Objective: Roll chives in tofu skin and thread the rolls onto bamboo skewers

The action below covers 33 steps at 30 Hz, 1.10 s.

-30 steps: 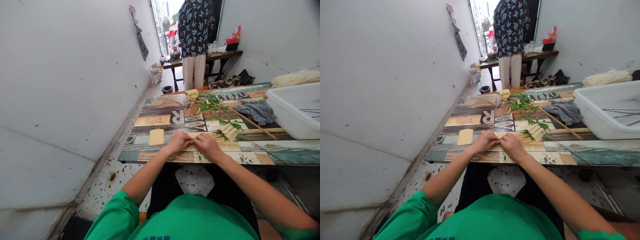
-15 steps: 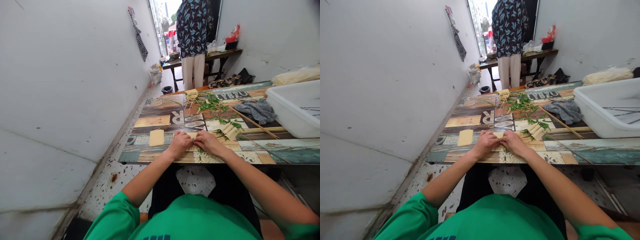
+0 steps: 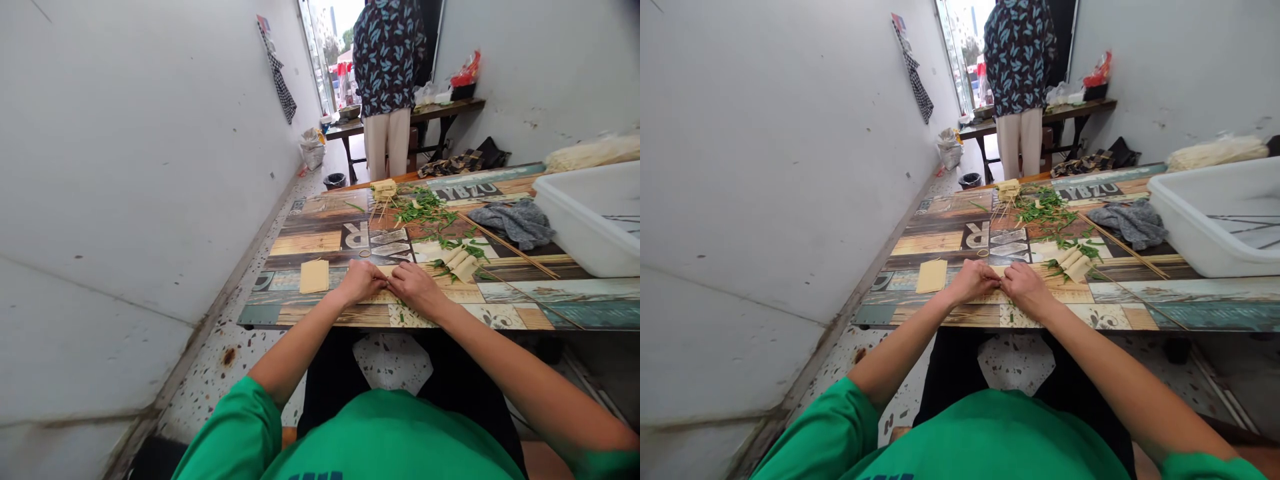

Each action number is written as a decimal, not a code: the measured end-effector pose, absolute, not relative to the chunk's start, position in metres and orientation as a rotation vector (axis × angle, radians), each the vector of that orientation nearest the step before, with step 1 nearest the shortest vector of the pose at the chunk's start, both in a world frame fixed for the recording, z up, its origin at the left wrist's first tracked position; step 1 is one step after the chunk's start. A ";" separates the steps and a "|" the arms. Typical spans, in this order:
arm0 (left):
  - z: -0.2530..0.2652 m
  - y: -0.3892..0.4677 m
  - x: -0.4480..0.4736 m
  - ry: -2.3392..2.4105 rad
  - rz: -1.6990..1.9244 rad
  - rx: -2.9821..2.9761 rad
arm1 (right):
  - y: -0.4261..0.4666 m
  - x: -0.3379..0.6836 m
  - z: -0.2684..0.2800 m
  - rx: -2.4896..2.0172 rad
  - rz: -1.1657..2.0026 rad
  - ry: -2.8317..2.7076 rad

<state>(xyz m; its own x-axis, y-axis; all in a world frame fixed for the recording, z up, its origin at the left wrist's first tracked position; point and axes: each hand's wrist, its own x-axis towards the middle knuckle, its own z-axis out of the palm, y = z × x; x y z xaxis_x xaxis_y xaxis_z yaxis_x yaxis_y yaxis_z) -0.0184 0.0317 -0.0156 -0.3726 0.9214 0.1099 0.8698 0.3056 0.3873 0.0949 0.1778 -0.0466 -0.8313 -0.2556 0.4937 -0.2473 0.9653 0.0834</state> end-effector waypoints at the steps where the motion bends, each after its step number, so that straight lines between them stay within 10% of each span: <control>1: -0.015 0.031 -0.017 2.458 0.581 1.690 | 0.180 0.093 -0.048 0.373 0.001 -2.610; 33: -0.022 0.034 -0.011 2.597 0.507 1.850 | 0.206 0.073 -0.031 0.400 0.242 -2.901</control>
